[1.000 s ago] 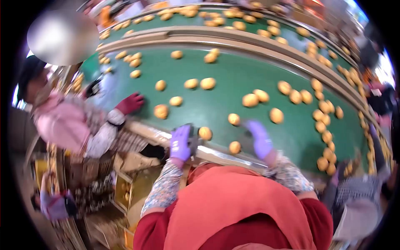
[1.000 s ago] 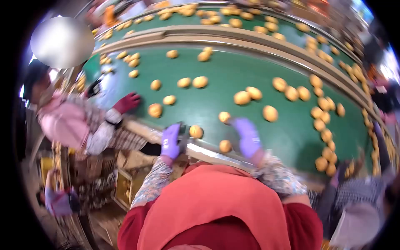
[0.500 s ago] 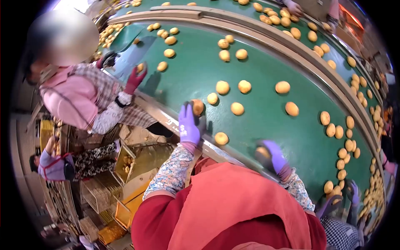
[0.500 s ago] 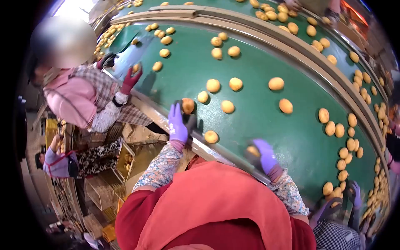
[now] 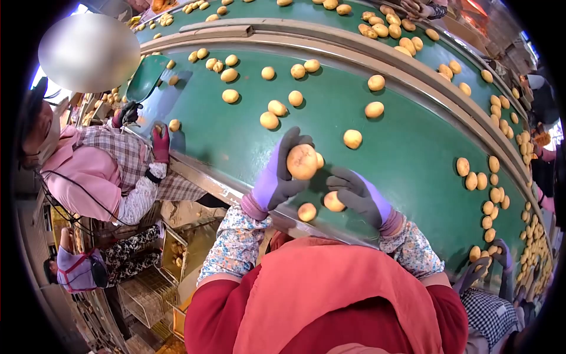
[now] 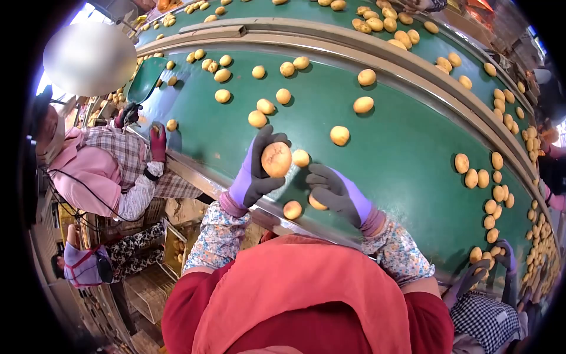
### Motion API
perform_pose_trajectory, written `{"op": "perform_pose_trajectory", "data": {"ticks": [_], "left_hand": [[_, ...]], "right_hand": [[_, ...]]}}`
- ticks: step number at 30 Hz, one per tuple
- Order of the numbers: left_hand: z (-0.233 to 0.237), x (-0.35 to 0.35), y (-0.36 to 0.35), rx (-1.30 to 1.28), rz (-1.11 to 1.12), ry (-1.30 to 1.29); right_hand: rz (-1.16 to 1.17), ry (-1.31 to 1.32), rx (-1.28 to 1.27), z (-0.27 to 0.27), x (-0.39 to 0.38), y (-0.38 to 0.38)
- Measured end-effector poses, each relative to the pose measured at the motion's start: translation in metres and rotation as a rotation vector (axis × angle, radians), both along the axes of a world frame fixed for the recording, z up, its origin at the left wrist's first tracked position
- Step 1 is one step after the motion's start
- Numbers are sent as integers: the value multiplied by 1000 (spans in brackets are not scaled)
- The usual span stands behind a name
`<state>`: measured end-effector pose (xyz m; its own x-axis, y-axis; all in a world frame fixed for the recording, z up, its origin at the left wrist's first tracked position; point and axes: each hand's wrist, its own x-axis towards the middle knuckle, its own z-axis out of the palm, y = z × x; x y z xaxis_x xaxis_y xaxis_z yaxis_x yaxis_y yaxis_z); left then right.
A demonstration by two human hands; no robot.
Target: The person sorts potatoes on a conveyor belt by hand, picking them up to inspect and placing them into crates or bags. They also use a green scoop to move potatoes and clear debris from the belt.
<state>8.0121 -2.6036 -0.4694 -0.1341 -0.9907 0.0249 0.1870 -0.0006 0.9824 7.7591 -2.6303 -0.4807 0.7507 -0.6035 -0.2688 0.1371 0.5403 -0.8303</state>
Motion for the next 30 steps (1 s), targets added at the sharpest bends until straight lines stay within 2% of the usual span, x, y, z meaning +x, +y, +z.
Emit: {"op": "perform_pose_trajectory", "data": {"ticks": [2,5,6,7,8,9,11,12,14,15,18,21,22,24,25,26,27,28,29,30], "left_hand": [[-4,0,-4,-61,-60,15],[-4,-2,-2,-27,-64,62],[-5,-5,-2,-82,-18,-246],[-1,-6,-4,-109,-71,-359],[-9,-8,2,-202,-142,-310],[-57,-14,11,-370,-50,-648],[-40,-26,19,-379,-53,-605],[-55,-29,24,-455,-6,-724],[-49,-26,28,-312,-38,-653],[-44,-26,31,-231,-72,-581],[-55,-28,49,-147,44,-584],[-3,1,62,3,112,-636],[-23,8,65,-60,306,-570],[-30,29,72,-56,485,-476],[-23,44,78,-16,547,-452],[-24,61,88,41,569,-442],[-23,79,104,93,590,-428],[-3,95,125,349,559,-154],[-8,107,142,356,636,-206],[-36,110,157,270,758,-248]], "right_hand": [[11,-175,70,-4,22,0],[-7,-180,-32,27,51,-1],[31,-68,-62,38,45,-2],[-20,49,66,14,44,2],[132,86,11,-14,35,-1],[127,-87,-106,-31,33,1],[67,-29,-43,-27,33,17],[47,13,-5,-24,33,25],[38,18,77,-26,40,32],[77,-72,213,-25,48,32],[84,-26,137,-12,63,48],[39,13,294,7,94,59],[-25,35,239,22,112,65],[140,107,17,-11,106,49],[211,236,-191,-5,116,49],[354,431,-603,6,127,47],[322,434,-659,-5,132,47],[289,439,-714,-12,141,50],[198,501,-285,-13,149,56],[234,495,-343,-19,153,57]]}}
